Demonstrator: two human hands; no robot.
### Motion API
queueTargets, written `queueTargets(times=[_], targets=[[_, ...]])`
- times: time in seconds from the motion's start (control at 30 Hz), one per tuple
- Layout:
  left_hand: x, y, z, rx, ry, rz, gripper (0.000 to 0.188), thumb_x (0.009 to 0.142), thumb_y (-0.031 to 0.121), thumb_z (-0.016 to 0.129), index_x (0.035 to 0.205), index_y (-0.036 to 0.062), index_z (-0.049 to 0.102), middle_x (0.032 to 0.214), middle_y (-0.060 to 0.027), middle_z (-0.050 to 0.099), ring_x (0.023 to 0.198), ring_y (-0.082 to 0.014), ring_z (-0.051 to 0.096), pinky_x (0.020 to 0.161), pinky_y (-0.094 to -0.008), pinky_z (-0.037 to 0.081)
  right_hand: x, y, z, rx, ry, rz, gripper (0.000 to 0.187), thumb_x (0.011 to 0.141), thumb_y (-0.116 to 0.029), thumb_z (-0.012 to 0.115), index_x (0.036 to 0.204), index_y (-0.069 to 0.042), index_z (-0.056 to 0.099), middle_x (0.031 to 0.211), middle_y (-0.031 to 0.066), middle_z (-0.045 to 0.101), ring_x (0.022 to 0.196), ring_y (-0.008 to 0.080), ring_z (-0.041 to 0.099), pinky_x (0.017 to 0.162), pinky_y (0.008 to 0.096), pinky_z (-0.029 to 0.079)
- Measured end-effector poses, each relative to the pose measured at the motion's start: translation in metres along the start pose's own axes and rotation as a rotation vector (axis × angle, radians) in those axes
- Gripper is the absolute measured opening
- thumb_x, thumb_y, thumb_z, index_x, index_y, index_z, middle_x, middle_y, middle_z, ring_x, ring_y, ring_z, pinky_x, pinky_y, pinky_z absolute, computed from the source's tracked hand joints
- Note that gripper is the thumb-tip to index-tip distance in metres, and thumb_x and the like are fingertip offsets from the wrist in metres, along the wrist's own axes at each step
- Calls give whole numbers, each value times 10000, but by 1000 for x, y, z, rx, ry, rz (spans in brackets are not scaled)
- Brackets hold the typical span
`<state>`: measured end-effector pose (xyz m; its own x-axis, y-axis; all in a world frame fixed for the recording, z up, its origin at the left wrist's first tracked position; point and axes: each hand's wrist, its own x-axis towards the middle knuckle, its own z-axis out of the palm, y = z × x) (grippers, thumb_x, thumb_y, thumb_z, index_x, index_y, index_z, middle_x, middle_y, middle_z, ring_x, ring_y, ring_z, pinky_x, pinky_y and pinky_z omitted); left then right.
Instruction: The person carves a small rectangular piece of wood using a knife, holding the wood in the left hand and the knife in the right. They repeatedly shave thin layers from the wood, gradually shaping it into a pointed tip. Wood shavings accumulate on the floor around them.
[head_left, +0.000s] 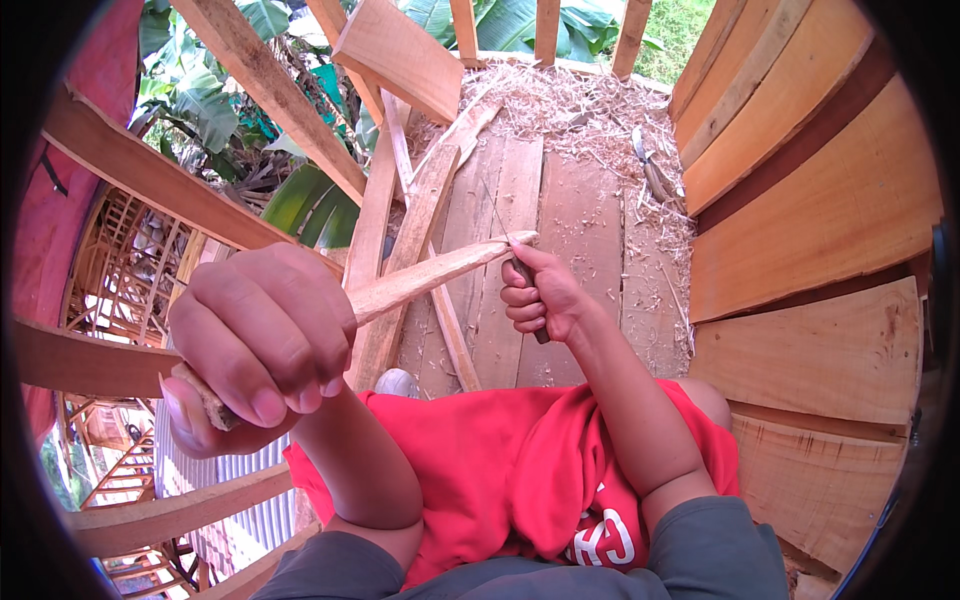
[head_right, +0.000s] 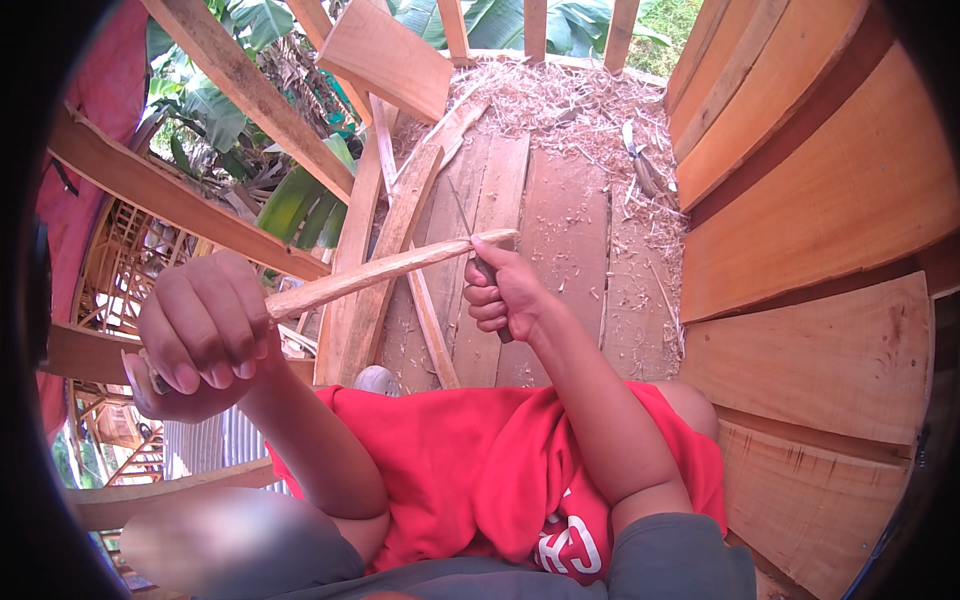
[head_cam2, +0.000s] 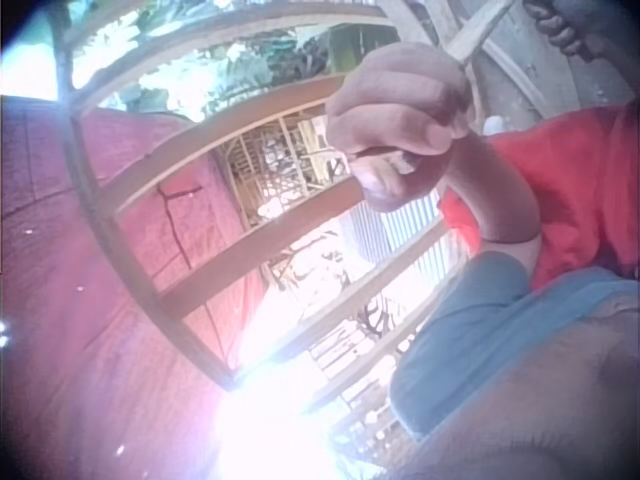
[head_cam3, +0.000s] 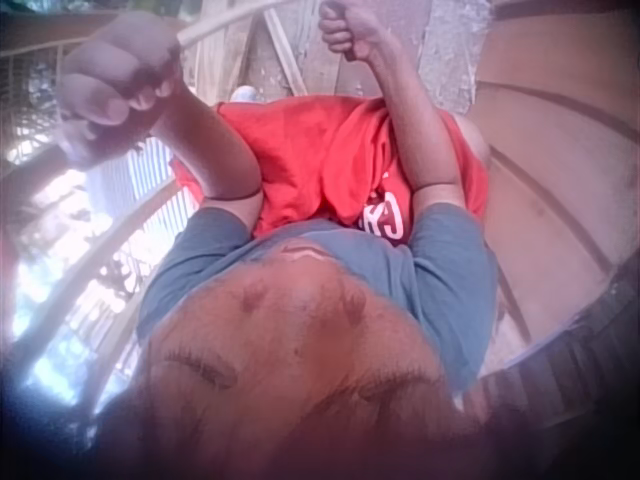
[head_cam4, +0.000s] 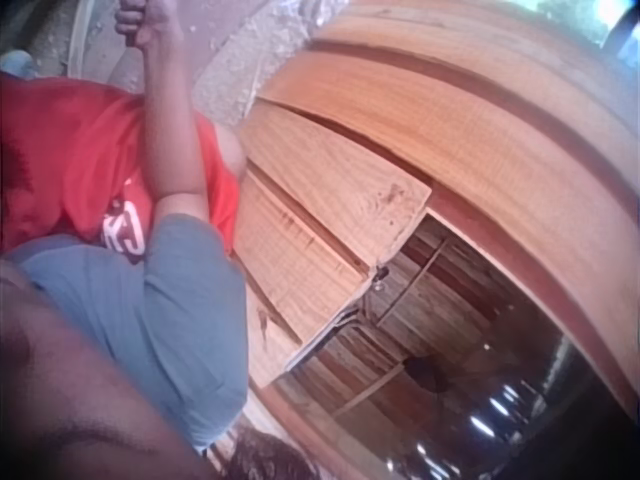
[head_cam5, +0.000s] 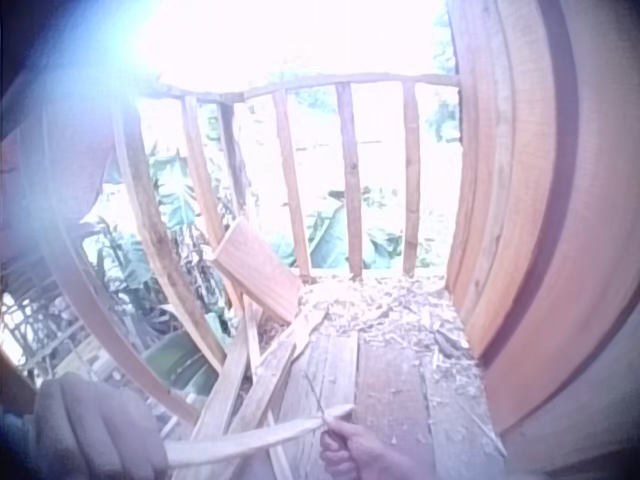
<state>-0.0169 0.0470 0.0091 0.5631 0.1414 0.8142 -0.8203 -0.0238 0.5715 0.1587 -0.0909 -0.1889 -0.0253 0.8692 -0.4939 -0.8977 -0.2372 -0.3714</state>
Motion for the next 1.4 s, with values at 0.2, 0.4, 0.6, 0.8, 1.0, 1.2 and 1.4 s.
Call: queueTargets(times=[0.2, 0.4, 0.6, 0.8, 1.0, 1.2, 1.4], targets=[[-2, -1, -7, -18, 2, -2, 322, 907, 336, 437, 724, 147, 622, 584, 26, 580, 455, -85, 542, 448, -220, 451, -14, -10, 9, -101, 111, -180, 529, 948, -575, 442, 633, -161, 349, 475, -81, 251, 359, 47, 180, 326, 231, 150], [-3, -1, -12, -19, -43, 25, 361, 948, 343, 400, 720, 127, 578, 635, 0, 580, 448, -110, 532, 420, -244, 457, -31, -36, -1, -604, 702, -472, 483, 878, -523, 635, 658, -140, 439, 505, -86, 310, 388, 41, 247, 360, 241, 191], [-1, 0, -13, -18, -74, -5, 364, 942, 357, 406, 726, 131, 591, 644, 1, 579, 456, -108, 532, 423, -242, 453, -51, -53, -19, -895, 983, -553, 364, 850, -336, 716, 645, -75, 566, 552, -51, 459, 503, 56, 398, 481, 270, 333], [-2, 0, -13, -17, -54, 6, 360, 940, 356, 409, 728, 131, 593, 648, -1, 579, 465, -115, 534, 427, -242, 451, -47, -52, -28, -881, 992, -684, 236, 877, -228, 661, 812, -2, 642, 596, -36, 499, 534, 57, 421, 500, 275, 353], [-2, 0, -13, -17, -57, 11, 356, 942, 345, 402, 735, 125, 590, 645, -6, 576, 462, -122, 526, 434, -255, 455, -42, -51, -35, -928, 958, -762, 209, 897, -191, 626, 885, 16, 649, 605, -24, 505, 544, 69, 446, 512, 282, 370], [-4, 0, -13, -28, 1, -11, 340, 930, 346, 421, 736, 128, 596, 603, 2, 558, 461, -108, 514, 452, -245, 447, -44, -36, 12, -993, 668, -634, 323, 942, -267, 585, 805, 23, 622, 603, 41, 526, 557, 122, 506, 533, 316, 410], [-1, -5, -4, -6, 78, 31, 334, 926, 337, 431, 734, 128, 606, 578, 6, 547, 441, -101, 506, 418, -237, 424, -11, -8, 29, -1187, 714, -406, 658, 1005, -447, 297, 753, 68, 620, 730, 283, 627, 798, 461, 622, 804, 508, 455]])
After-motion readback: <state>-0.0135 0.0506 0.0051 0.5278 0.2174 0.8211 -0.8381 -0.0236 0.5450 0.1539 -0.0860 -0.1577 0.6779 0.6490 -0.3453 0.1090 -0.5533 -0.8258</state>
